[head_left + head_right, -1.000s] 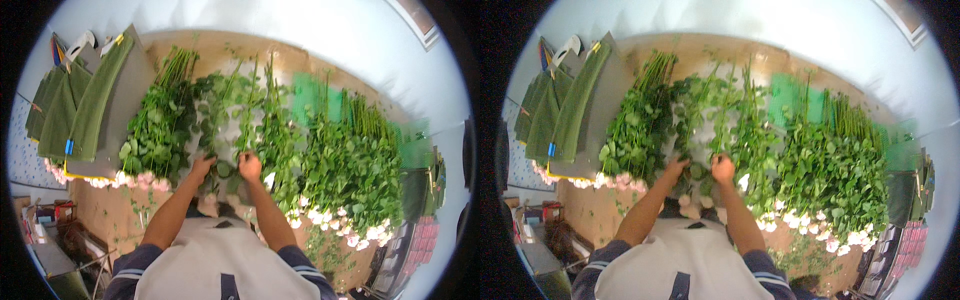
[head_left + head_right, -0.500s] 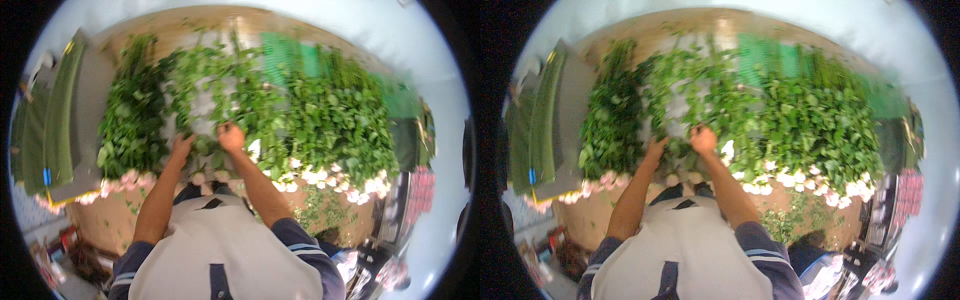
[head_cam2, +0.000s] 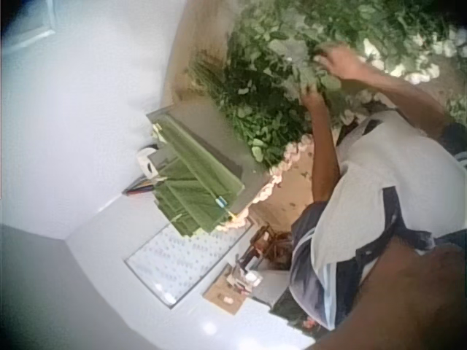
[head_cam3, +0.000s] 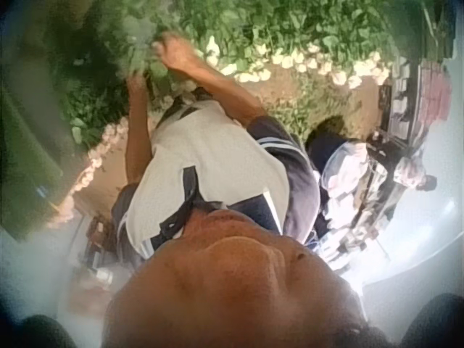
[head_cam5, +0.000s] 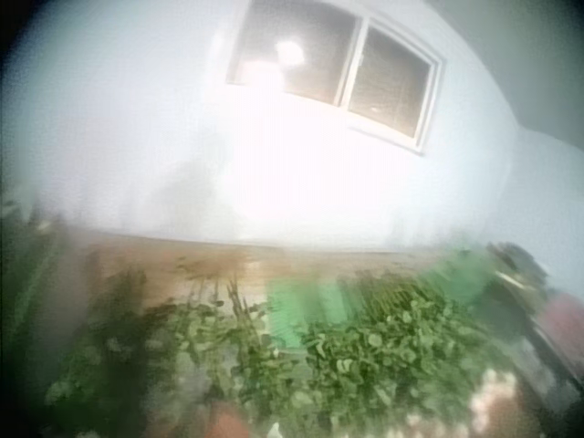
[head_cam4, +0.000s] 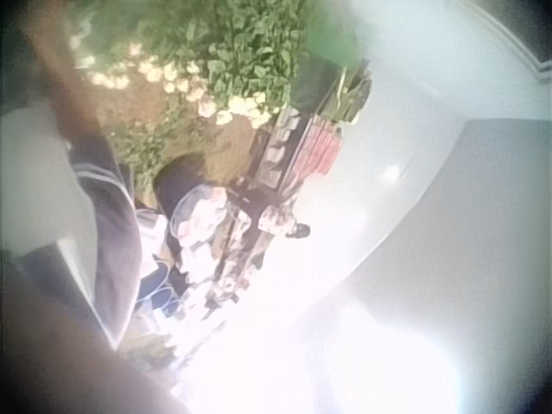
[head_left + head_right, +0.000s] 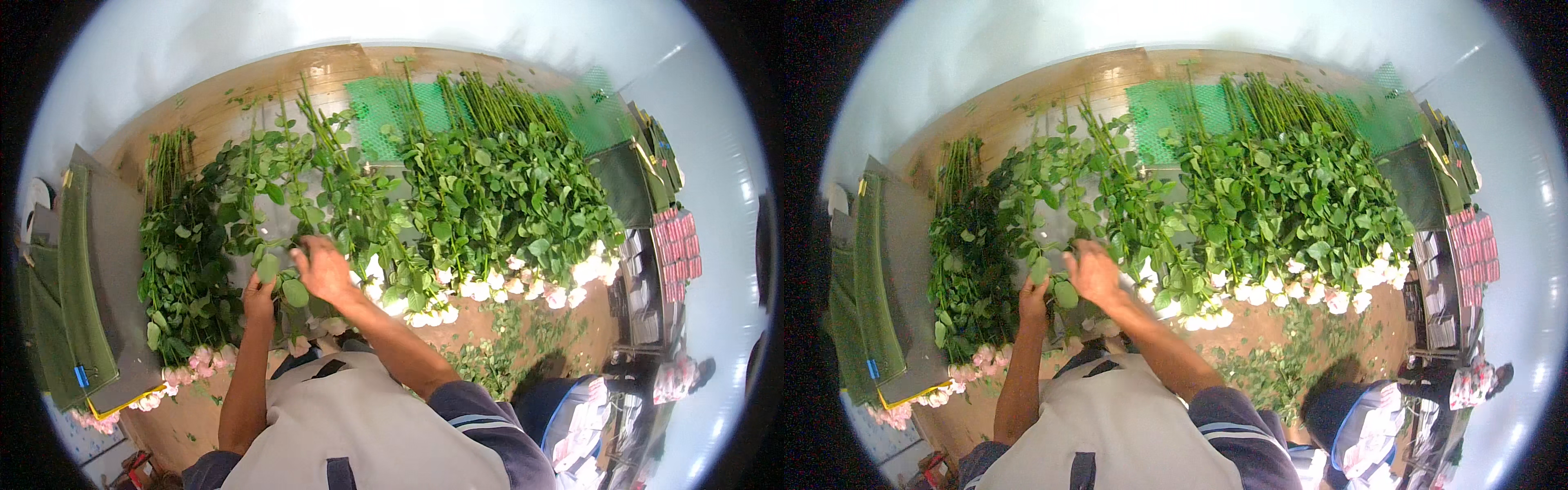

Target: The person trims leaves from rose stems by hand, removing foliage and placing the cleaned stems into a bundle. The person works at a table with large piles of roses and greenery, repeatedly picking up stems, stripping leaves, and stacking the prepared stems.

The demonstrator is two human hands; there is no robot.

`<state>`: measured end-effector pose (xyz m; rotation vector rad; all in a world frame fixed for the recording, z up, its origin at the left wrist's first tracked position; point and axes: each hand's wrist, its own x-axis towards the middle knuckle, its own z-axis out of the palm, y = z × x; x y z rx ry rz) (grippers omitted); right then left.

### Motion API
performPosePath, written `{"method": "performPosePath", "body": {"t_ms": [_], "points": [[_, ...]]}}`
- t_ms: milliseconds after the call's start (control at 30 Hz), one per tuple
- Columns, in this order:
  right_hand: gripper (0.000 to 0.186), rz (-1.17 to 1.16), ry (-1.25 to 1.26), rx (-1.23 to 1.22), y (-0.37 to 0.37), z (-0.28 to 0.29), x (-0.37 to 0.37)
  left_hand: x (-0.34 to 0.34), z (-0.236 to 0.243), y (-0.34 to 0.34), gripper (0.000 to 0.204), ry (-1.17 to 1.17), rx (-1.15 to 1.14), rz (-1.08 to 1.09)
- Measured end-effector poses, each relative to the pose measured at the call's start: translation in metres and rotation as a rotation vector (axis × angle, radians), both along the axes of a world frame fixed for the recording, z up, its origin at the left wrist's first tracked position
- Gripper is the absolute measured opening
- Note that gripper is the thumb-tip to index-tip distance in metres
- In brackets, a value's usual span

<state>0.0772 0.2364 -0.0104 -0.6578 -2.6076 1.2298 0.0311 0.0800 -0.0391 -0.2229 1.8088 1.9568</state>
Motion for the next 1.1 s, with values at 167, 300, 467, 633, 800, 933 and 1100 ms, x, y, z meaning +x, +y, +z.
{"method": "performPosePath", "body": {"t_ms": [167, 300, 467, 633, 800, 933, 1100], "points": [[0.032, 0.134, 0.131, -0.508, 0.000, 0.039, 0.004, 0.035, 0.019, 0.030, 0.035, 0.169, 0.134, -0.212], [0.020, -0.055, 0.186, -0.504, 0.036, 0.049, 0.037, 0.059, 0.037, 0.065, 0.031, 0.288, 0.204, -0.403], [0.023, -0.200, 0.223, -0.368, 0.141, 0.056, 0.088, 0.051, 0.038, 0.047, 0.032, 0.153, 0.033, -0.480], [0.034, -0.328, 0.023, 0.833, 0.201, 0.037, 0.101, 0.036, -0.017, 0.031, 0.033, 0.187, -0.209, -0.373], [0.030, -0.206, 0.190, 0.157, 0.140, 0.003, 0.075, 0.025, -0.045, 0.055, 0.036, 0.356, -0.578, -0.344], [0.027, -0.181, 0.067, -0.028, 0.089, -0.021, 0.054, 0.017, -0.042, 0.073, 0.032, 0.357, -0.856, -0.480], [0.027, -0.140, 0.032, -0.029, 0.077, -0.042, 0.053, 0.014, -0.050, 0.065, 0.030, 0.310, -0.782, -0.526]]}}
